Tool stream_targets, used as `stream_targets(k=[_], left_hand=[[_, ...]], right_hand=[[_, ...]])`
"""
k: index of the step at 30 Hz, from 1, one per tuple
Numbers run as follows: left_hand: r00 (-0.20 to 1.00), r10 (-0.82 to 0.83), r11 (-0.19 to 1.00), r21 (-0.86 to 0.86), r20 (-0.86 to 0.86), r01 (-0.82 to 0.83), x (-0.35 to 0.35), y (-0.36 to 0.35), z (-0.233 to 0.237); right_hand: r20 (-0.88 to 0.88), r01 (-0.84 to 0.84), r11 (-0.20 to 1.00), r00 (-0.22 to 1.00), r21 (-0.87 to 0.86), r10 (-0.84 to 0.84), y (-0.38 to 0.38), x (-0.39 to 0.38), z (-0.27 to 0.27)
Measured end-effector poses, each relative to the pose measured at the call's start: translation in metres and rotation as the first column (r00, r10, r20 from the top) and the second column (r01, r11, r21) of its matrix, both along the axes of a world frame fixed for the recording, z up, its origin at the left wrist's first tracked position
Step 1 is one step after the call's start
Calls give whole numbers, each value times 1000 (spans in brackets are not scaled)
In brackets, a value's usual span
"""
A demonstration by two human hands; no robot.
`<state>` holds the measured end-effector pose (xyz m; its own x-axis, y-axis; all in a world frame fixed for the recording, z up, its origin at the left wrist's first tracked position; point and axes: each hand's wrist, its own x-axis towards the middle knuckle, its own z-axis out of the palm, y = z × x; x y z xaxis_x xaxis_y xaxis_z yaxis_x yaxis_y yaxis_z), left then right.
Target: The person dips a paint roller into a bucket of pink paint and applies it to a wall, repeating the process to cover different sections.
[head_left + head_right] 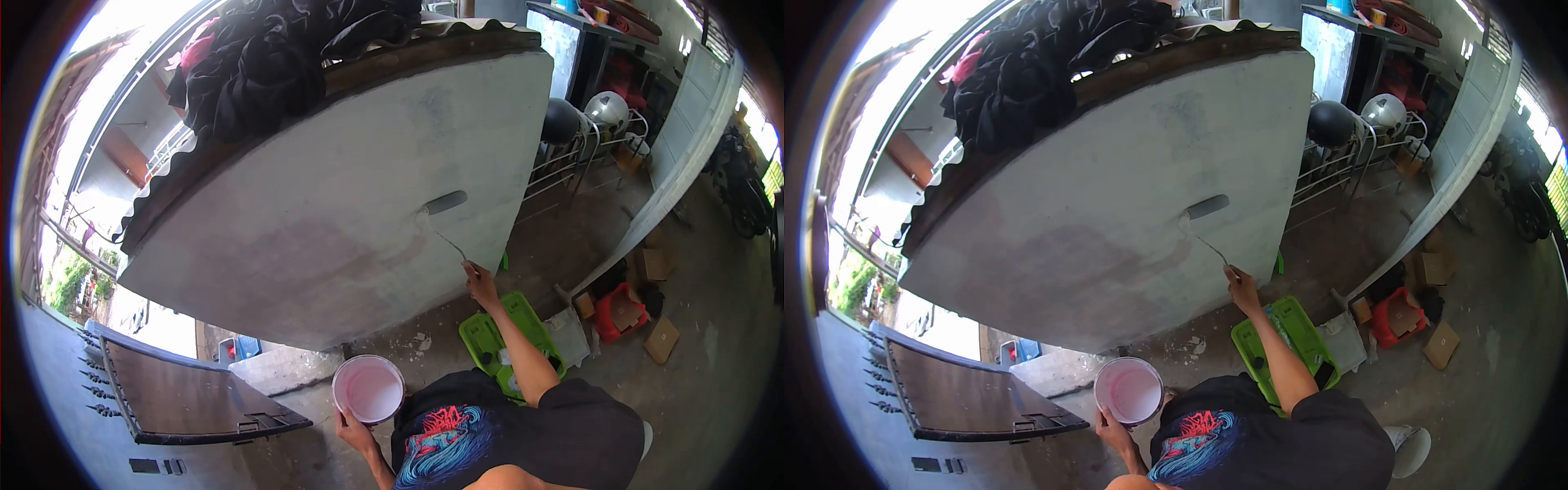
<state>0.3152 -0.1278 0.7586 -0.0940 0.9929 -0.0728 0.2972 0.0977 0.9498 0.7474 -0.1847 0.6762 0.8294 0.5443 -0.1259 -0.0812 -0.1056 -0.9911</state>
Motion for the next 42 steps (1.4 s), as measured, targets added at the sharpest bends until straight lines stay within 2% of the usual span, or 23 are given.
stream_targets(k=[4, 6, 9, 13, 14, 15, 17, 22, 24, 27, 31, 33, 34, 36, 40, 42], left_hand=[[999, -44, 999, -4, 33, 44, 1, 6, 5], [998, -51, 999, -13, 40, 51, 6, 6, 14], [999, -44, 999, -5, 33, 44, 3, 3, 13], [1000, -15, 999, 40, 5, 15, 1, -4, 10], [1000, -10, 999, 39, 6, 10, -1, -5, 8], [1000, -4, 1000, 17, 3, 4, 0, -6, 7], [1000, -3, 1000, -11, -4, 3, 0, -9, 7], [997, -73, 997, -16, 30, 74, 6, -1, 12], [996, -81, 996, -30, 25, 82, 8, -2, 16], [997, -70, 997, -41, 17, 71, 13, -5, 23], [999, -26, 998, -47, 19, 27, 15, -11, 18], [1000, -26, 999, -41, 15, 26, 13, -11, 13], [1000, -30, 999, -40, 8, 31, 12, -13, 11], [999, -32, 998, -45, 17, 33, 11, -16, 12], [999, -33, 999, -23, -9, 33, 3, -11, 10], [999, -32, 999, -15, -11, 32, 3, -9, 14]], right_hand=[[76, 3, 1000, 997, 2, -3, 4, 2, 40], [101, 19, 997, 995, 72, -27, 11, 6, 64], [55, 4, 995, 998, 103, -10, 15, 8, 69], [100, -28, 998, 995, 57, 23, 7, 10, -4], [47, -40, 999, 998, -20, 41, 0, 7, -20], [-3, -54, 994, 999, -98, 53, -4, 5, -21], [-23, -63, 989, 998, -131, 61, -14, 1, -25], [-47, -64, 987, 997, -147, 57, -20, -1, 0], [16, 23, 998, 1000, -51, -22, -9, -3, 15], [4, 37, 999, 999, 27, -37, -1, 3, 38], [-14, -2, 1000, 1000, 9, 2, -4, 4, 9], [-78, -36, 993, 997, -114, 27, -9, -2, -15], [-79, -39, 993, 996, -115, 30, -8, -4, -22], [-267, -66, 983, 963, -169, 18, -12, -7, -29], [-246, -51, 987, 969, -152, 12, -11, -12, -13], [-146, -16, 990, 989, -137, -5, -12, -11, 7]])
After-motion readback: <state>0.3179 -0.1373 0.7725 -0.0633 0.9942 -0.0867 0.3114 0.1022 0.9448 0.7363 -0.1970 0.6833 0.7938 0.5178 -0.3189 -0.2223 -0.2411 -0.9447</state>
